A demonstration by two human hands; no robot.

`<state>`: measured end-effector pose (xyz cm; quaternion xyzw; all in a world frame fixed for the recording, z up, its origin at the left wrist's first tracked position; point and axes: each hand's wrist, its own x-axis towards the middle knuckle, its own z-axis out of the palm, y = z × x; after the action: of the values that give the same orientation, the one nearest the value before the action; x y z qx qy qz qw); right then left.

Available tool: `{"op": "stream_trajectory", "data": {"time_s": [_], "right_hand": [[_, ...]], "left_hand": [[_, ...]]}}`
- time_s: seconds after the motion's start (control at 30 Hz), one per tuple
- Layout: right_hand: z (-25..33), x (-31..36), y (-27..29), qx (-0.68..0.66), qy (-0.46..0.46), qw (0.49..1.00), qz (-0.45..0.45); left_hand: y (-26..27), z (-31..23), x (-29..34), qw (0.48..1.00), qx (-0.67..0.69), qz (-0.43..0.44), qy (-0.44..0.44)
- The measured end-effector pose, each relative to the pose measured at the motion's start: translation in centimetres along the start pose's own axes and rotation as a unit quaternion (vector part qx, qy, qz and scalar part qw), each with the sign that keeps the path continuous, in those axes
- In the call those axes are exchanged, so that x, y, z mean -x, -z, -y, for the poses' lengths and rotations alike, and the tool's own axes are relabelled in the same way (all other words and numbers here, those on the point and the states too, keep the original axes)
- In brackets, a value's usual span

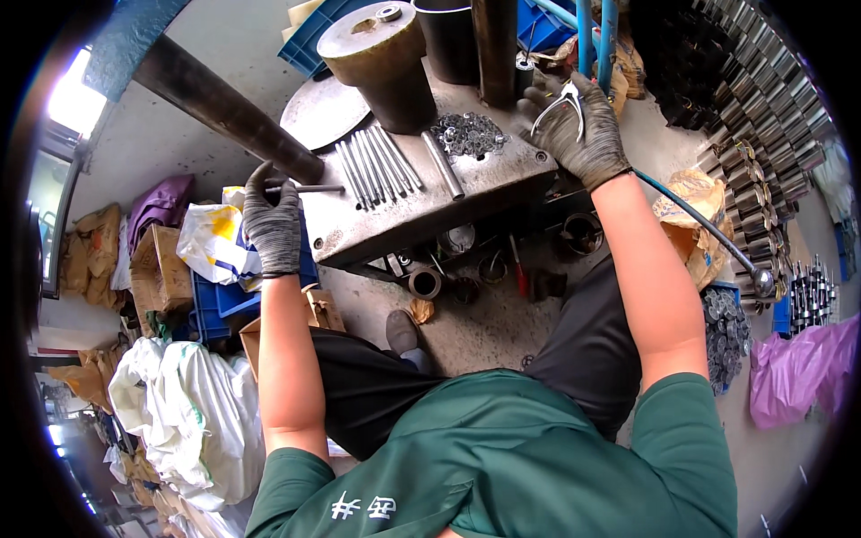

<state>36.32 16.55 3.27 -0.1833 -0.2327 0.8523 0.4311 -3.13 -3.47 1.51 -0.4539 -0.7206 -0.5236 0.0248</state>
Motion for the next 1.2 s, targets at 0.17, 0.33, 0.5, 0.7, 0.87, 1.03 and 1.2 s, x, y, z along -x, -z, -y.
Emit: {"op": "stream_trajectory", "data": {"time_s": [0.17,0.33,0.5,0.7,0.87,1.03,1.2], "right_hand": [[-2.1,0.2,3.6,-0.011,-0.071,0.997,-0.021],[-4.5,1.7,3.8,0.649,0.181,0.739,0.003],[-5.0,1.8,3.1,0.820,0.220,0.525,0.061],[-6.4,0.6,4.9,0.879,0.291,0.347,0.149],[-6.3,1.6,4.0,0.886,0.285,0.335,0.150],[-5.9,2.0,4.6,0.845,0.322,0.400,0.151],[-6.7,2.7,3.3,0.783,0.251,0.567,0.051]], "left_hand": [[-2.7,1.4,-0.3,0.994,0.084,0.046,0.051],[-5.5,1.5,1.3,0.986,0.070,0.134,0.070],[-6.0,2.0,1.0,0.980,0.081,0.137,0.119],[-6.9,2.7,1.7,0.945,0.154,0.154,0.245],[-5.7,-0.6,1.7,0.951,0.200,0.082,0.222],[-5.0,-1.8,1.6,0.946,0.238,0.062,0.213],[-4.3,-5.9,3.1,0.901,0.322,0.110,0.271]]}}
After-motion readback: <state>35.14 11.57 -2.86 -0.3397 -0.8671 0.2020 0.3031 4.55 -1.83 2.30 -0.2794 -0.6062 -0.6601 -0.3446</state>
